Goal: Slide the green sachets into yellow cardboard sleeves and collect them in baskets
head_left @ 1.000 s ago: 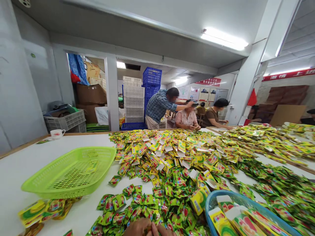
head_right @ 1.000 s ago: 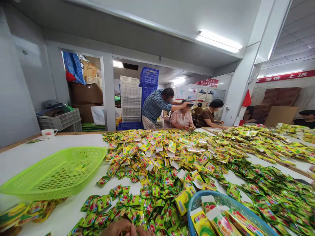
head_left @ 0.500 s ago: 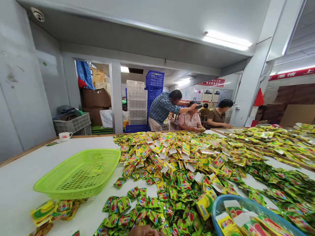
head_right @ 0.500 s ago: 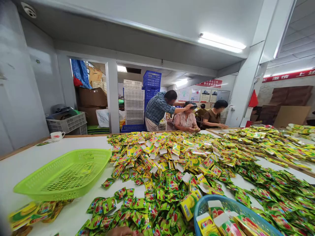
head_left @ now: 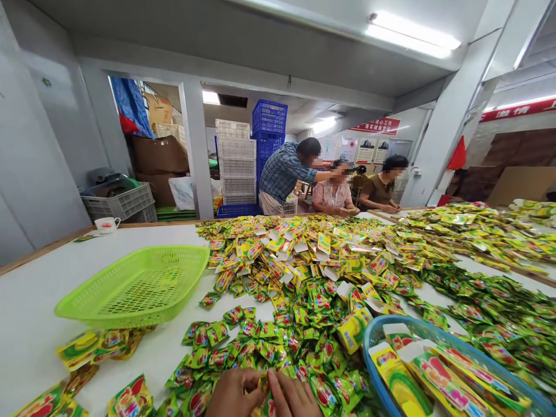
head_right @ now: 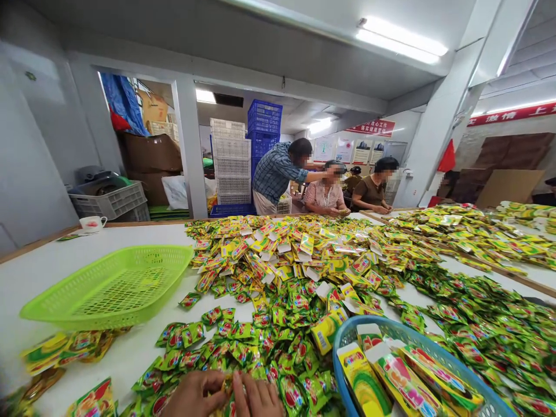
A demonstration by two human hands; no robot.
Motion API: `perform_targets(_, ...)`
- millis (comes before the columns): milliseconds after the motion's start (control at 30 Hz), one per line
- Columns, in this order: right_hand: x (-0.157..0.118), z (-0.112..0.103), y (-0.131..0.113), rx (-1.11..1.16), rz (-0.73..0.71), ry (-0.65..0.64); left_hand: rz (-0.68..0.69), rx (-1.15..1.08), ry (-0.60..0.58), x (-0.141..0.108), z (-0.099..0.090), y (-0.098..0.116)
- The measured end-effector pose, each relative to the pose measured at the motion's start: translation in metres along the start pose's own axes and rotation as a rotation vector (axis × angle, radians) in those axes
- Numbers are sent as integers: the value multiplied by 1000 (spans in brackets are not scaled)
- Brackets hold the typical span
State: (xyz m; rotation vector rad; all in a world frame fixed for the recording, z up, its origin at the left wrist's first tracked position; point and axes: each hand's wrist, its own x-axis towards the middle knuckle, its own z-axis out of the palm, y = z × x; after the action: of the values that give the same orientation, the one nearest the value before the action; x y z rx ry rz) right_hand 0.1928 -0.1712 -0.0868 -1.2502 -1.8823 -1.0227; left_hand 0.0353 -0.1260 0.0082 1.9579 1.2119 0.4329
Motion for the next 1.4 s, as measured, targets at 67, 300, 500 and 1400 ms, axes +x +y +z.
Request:
perform_targets(67,6,-12,0,81,16,-14,-42,-77,-40,-1,2,12)
perform_targets(300,31,-50,0,289,163,-215,-58,-151,-31,-7,-3,27)
perform_targets(500,27,-45,-2,323,179,-239,-99,-224,-61,-6,6,23)
perform_targets(1400,51,-186,105,-381,477,-263,-123,-479,-156,-31,-38,33)
